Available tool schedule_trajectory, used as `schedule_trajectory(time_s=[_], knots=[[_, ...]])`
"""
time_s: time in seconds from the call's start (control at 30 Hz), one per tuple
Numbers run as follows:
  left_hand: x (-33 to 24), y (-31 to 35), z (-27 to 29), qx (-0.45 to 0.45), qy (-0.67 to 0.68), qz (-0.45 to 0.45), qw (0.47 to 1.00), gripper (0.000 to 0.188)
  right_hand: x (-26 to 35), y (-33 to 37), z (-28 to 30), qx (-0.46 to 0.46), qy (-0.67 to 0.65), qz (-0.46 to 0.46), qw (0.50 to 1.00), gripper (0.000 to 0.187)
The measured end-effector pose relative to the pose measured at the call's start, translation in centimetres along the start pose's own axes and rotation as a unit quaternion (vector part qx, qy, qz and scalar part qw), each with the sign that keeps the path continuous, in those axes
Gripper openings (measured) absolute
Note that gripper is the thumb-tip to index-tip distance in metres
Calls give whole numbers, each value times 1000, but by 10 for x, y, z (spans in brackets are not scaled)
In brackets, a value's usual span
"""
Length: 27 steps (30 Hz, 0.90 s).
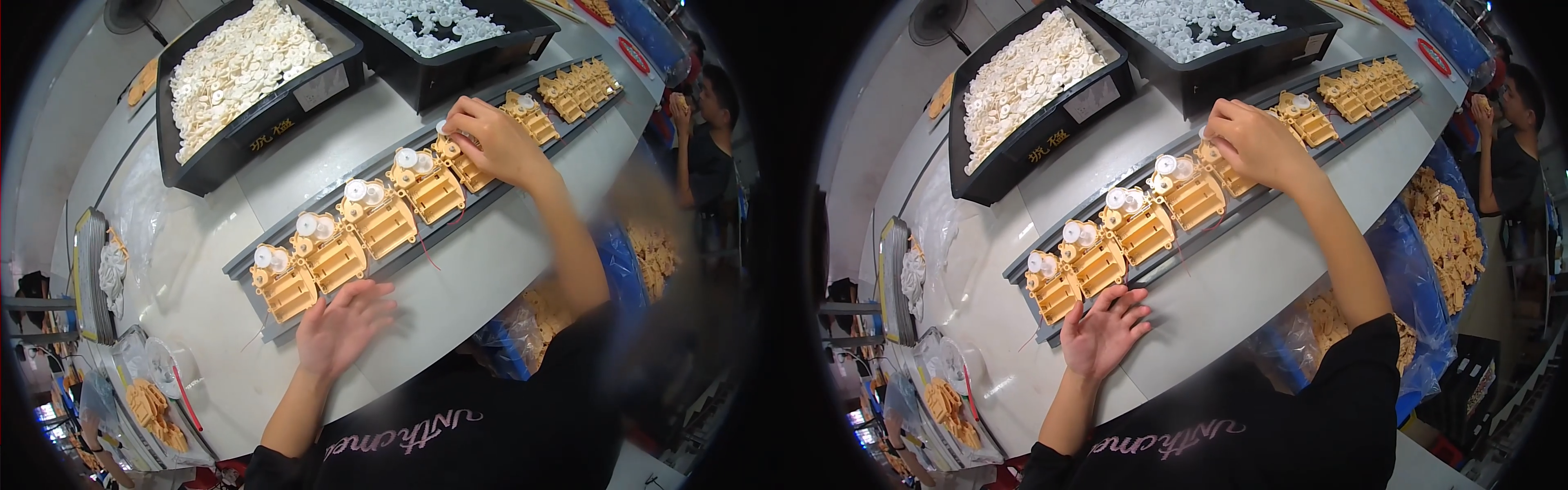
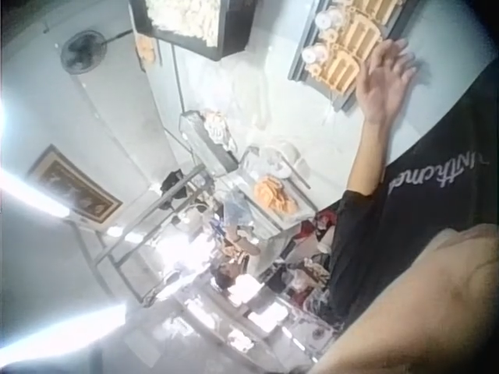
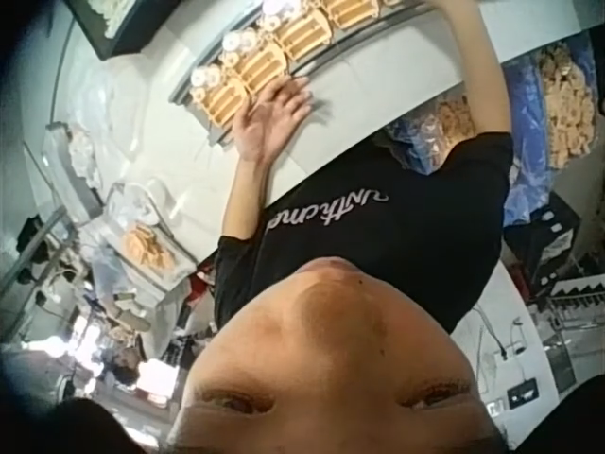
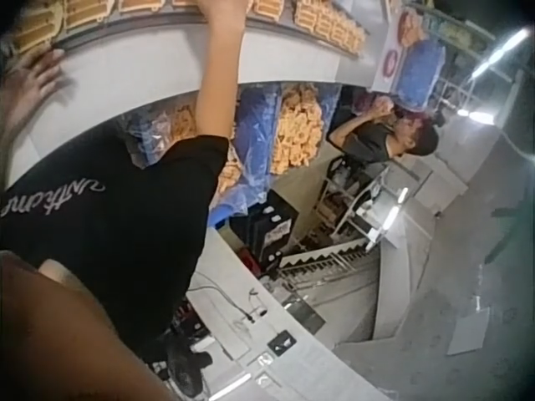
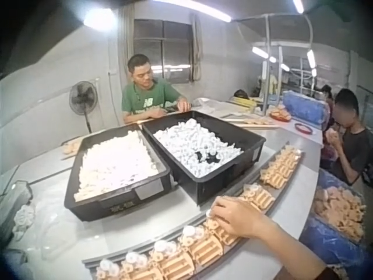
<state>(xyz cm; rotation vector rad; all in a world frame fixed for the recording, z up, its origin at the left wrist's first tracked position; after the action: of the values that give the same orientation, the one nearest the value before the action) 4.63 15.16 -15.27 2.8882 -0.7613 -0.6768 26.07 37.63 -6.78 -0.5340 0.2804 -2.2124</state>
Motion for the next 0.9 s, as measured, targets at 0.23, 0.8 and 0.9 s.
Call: schedule_trajectory(time_s=[0.23,0.8,0.9], knots=[[0,0,0,4,7,-1,1000,61,-3,4,3,15,-13,-7,1000,9],[2,0,3,7,2,-14,1000,59,-3,12,3,-17,-19,14,1000,24],[2,-1,2,1,17,-12,1000,59,-4,14,4,-15,-7,16,1000,25]])
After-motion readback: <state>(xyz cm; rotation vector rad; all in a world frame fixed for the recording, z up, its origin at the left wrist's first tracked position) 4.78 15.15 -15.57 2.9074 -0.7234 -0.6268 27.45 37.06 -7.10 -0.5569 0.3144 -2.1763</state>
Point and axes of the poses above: each hand's wrist, its own y-axis away from the middle knuckle, its own z-axis out of the back of the hand, x = y × z, the point moved 4 cm from there along -y, towards the middle knuckle, and after that the axes turned 4 degrees about z, right-handed, at the moved point
